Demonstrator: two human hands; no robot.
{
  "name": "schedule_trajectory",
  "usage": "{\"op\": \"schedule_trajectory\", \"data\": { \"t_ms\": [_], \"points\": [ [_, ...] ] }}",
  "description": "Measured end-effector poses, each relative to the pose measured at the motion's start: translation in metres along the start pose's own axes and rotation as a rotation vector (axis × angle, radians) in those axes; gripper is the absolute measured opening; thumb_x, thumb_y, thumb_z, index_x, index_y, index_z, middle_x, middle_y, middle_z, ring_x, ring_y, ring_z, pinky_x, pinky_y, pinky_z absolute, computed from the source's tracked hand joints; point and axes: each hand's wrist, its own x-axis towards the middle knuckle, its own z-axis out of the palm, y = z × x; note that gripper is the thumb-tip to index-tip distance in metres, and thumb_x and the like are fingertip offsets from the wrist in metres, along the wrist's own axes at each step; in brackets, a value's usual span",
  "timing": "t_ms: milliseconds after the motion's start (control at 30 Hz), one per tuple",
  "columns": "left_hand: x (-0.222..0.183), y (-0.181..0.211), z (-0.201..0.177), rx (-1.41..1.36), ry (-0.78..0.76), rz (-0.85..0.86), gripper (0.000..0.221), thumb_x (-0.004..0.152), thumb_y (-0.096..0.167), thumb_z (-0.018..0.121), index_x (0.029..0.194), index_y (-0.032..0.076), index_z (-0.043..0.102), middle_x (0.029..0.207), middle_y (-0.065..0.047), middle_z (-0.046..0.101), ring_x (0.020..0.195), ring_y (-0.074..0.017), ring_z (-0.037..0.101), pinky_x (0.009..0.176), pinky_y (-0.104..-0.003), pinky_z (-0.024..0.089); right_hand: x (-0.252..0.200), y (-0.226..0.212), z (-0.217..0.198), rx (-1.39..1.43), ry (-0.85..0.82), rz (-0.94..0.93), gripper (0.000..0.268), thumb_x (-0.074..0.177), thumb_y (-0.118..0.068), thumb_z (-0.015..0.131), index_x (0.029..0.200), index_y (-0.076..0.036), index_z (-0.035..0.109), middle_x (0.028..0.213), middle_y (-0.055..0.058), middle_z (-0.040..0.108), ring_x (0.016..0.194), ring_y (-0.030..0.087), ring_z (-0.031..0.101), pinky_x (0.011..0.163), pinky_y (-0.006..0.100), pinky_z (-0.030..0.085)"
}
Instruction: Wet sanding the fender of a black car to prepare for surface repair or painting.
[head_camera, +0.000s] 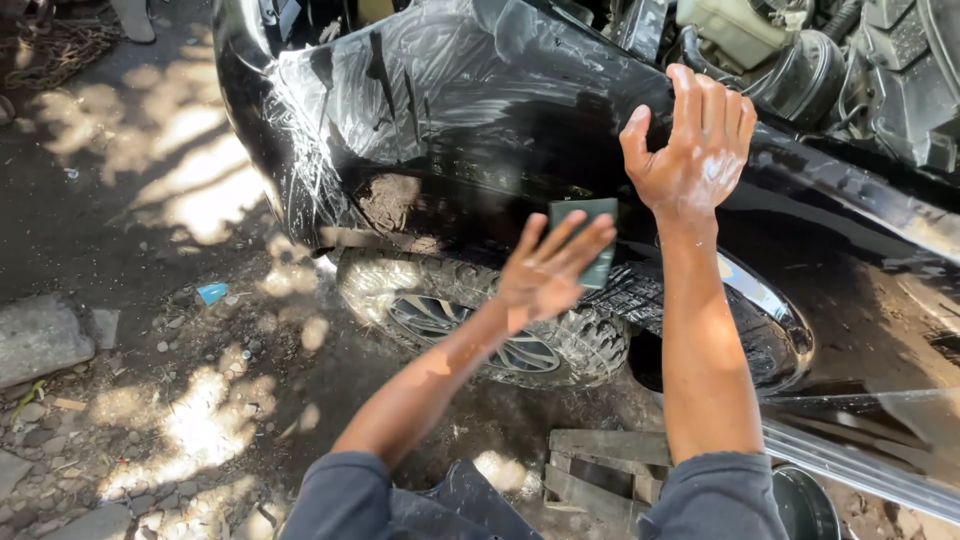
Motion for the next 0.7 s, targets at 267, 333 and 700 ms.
{"op": "schedule_trajectory", "data": {
  "t_ms": [267,333,700],
  "points": [
    [-0.012,-0.048,-0.013,0.040,0.432,-0.595,0.074,0.116,0.039,0.043,0.172,0.007,0.007,0.178,-0.025,0.005,0.163,-0.0432,0.001,0.133,-0.056,-0.005,0.003,-0.005,0.007,-0.046,-0.007,0.032,0.032,0.096,-0.022,0.063,0.122,-0.002,0.064,0.115,0.011,0.063,0.109,0.031,0.059,0.105,0.045,0.045],
    [-0.001,-0.004,0.005,-0.034,0.335,-0.490,0.078,0.110,0.043,0.046,0.169,0.006,0.011,0.175,-0.024,0.006,0.162,-0.0424,0.006,0.131,-0.059,-0.005,0.000,-0.002,0.004,-0.039,-0.005,0.021,0.033,0.096,-0.021,0.062,0.123,-0.002,0.064,0.115,0.011,0.063,0.110,0.031,0.059,0.106,0.045,0.044],
    [-0.021,-0.078,-0.031,0.079,0.386,-0.826,0.063,0.119,0.032,0.035,0.170,0.000,0.016,0.179,-0.021,0.012,0.166,-0.0440,0.009,0.135,-0.060,0.007,0.001,-0.006,-0.002,-0.035,0.005,0.008,0.031,0.096,-0.022,0.063,0.121,-0.003,0.064,0.113,0.011,0.065,0.109,0.032,0.060,0.104,0.045,0.045]
  ]
}}
